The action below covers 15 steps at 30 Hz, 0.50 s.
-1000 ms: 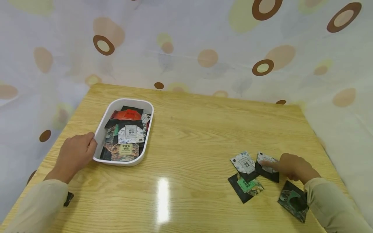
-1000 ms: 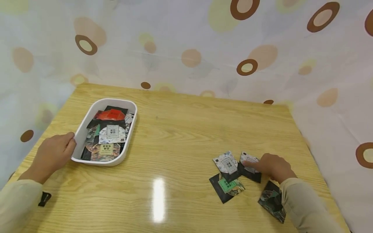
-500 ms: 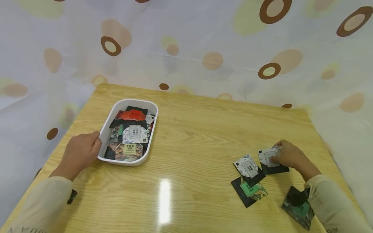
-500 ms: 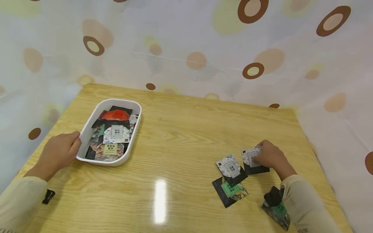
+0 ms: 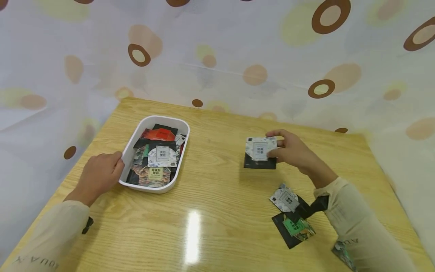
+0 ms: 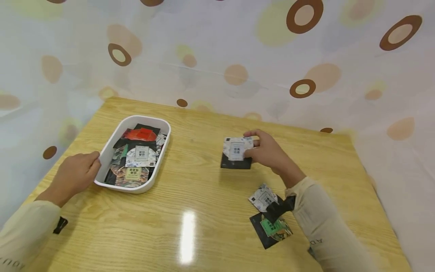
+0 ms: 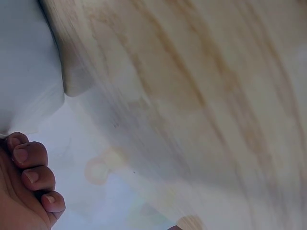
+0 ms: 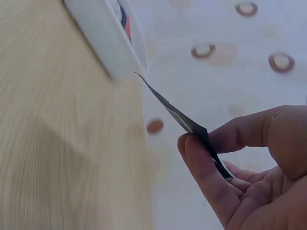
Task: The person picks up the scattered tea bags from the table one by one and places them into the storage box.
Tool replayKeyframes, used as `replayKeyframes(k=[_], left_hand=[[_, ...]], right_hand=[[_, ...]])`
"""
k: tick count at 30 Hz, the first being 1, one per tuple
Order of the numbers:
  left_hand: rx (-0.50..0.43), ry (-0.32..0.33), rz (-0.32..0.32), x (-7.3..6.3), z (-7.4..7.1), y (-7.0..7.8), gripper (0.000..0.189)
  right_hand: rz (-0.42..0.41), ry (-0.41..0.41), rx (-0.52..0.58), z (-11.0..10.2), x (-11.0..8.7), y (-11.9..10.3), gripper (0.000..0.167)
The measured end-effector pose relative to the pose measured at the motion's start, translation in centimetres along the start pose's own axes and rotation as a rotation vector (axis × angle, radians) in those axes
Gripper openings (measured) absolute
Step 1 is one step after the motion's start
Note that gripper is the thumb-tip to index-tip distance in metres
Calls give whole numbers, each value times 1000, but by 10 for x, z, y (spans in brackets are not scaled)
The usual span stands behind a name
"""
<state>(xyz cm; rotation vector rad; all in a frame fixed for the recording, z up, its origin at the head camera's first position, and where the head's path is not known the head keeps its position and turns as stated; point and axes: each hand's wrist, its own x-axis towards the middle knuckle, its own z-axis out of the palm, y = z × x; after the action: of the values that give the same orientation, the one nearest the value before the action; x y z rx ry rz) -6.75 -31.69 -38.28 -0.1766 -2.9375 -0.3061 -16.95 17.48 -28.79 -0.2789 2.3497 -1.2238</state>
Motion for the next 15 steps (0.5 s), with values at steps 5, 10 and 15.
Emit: replayKeyframes(k=[5,10,15], left_hand=[[5,-6,-3,1,-2,1,26],[10,19,-4,1,-1,1,27],[8,28,4,1,1,0,27]], right_hand=[[-76,-88,66,47,31,-42,60],[-123,-153,125,100,57,-78,63],[-136,-224,147,155,75,-99,64]])
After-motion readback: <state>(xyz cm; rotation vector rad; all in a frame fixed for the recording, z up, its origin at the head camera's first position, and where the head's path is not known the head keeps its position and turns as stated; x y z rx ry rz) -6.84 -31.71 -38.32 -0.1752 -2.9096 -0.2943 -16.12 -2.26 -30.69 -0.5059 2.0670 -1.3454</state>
